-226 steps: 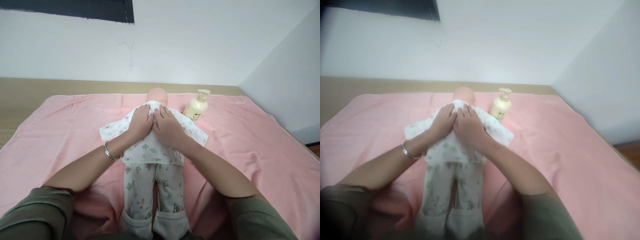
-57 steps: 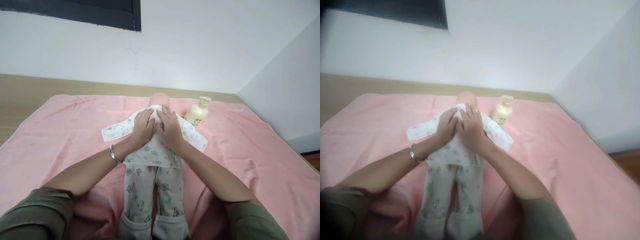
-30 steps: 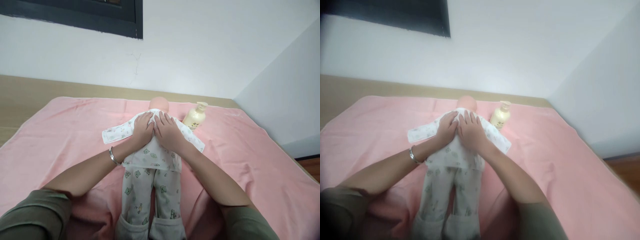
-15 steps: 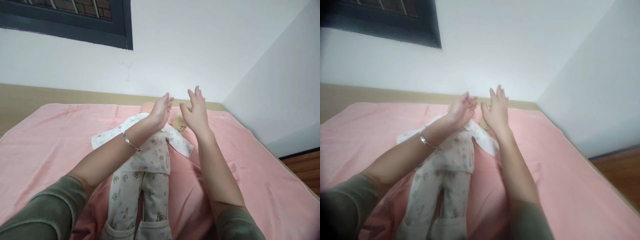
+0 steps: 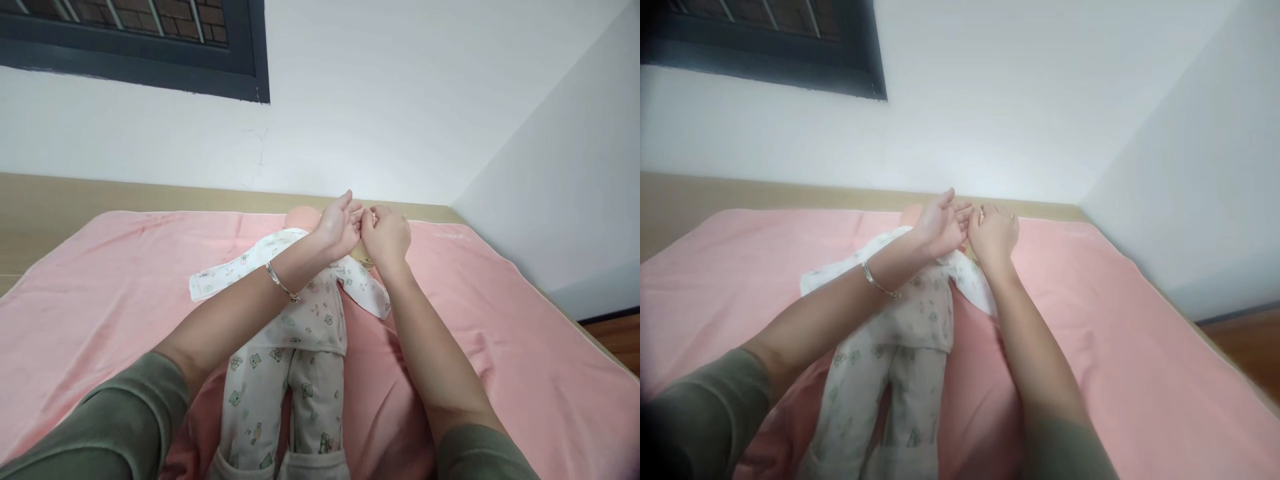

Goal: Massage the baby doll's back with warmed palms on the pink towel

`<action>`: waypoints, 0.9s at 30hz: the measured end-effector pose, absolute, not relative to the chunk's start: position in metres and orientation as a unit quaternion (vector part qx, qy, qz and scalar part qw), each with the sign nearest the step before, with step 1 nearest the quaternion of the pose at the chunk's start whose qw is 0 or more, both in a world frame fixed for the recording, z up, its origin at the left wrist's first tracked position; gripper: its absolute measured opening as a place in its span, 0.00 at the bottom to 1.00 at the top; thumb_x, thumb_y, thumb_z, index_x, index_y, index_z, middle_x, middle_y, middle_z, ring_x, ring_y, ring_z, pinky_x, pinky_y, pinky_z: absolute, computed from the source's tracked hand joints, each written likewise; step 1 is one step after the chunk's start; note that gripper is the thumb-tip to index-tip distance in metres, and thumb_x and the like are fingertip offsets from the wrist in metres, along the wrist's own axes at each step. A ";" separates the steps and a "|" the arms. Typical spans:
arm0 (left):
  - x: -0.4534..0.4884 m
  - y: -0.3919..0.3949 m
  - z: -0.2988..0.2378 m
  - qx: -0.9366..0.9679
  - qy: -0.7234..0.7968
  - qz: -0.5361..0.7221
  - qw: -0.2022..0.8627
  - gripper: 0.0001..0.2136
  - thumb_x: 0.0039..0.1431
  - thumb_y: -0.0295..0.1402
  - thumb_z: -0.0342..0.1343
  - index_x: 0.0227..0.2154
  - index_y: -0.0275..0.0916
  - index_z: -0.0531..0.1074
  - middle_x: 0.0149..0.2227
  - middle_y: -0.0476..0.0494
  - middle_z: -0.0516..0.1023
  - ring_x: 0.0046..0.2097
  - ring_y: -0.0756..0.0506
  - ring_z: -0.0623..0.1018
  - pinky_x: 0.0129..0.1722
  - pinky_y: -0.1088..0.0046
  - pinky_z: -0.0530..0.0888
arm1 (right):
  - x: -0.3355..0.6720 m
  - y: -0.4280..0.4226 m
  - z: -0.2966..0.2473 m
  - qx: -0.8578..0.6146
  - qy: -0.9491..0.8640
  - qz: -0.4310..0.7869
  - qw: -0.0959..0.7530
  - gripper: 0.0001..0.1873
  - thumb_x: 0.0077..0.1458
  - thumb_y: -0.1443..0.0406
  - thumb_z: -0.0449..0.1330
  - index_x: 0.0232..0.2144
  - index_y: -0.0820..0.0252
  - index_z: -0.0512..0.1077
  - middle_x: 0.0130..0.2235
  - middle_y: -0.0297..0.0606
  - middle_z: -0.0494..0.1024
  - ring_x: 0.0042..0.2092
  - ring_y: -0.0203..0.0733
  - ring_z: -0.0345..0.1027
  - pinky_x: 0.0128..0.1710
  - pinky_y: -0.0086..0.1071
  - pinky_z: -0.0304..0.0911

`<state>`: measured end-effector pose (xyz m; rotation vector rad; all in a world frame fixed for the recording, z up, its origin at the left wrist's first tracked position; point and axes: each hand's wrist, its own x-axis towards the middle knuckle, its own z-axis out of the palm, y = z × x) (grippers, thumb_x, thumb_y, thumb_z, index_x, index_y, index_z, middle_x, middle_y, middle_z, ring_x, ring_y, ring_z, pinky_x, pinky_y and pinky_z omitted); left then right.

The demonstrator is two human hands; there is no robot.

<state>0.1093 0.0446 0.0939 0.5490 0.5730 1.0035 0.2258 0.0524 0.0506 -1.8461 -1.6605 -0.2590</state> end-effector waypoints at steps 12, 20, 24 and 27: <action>-0.002 0.003 0.120 0.526 0.375 0.506 0.572 0.32 0.69 0.54 0.31 0.64 0.43 0.66 0.62 0.37 0.71 0.74 0.32 0.58 0.63 0.46 0.68 | 0.213 0.050 0.069 -0.780 -0.551 -0.024 0.295 0.14 0.58 0.60 0.50 0.23 0.54 0.67 0.27 0.40 0.74 0.28 0.44 0.63 0.31 0.35 0.54; -0.023 -0.030 0.143 0.516 0.394 0.551 0.524 0.35 0.68 0.49 0.25 0.60 0.42 0.73 0.59 0.43 0.73 0.71 0.28 0.56 0.54 0.42 0.65 | 0.216 0.054 0.087 -0.795 -0.561 0.039 0.227 0.14 0.56 0.58 0.49 0.22 0.55 0.67 0.27 0.39 0.72 0.31 0.44 0.63 0.35 0.38 0.58; -0.027 -0.036 0.148 0.480 0.402 0.555 0.548 0.38 0.66 0.44 0.19 0.59 0.41 0.74 0.61 0.44 0.70 0.71 0.27 0.48 0.52 0.41 0.63 | 0.215 0.057 0.085 -0.791 -0.556 0.051 0.250 0.14 0.56 0.59 0.48 0.24 0.56 0.68 0.30 0.41 0.73 0.34 0.46 0.65 0.38 0.41 0.61; -0.031 -0.034 0.149 0.470 0.373 0.548 0.583 0.36 0.67 0.39 0.21 0.61 0.40 0.71 0.58 0.43 0.74 0.71 0.29 0.51 0.52 0.44 0.65 | 0.217 0.058 0.086 -0.783 -0.565 0.062 0.253 0.13 0.54 0.59 0.48 0.24 0.56 0.69 0.30 0.41 0.73 0.35 0.47 0.65 0.39 0.41 0.62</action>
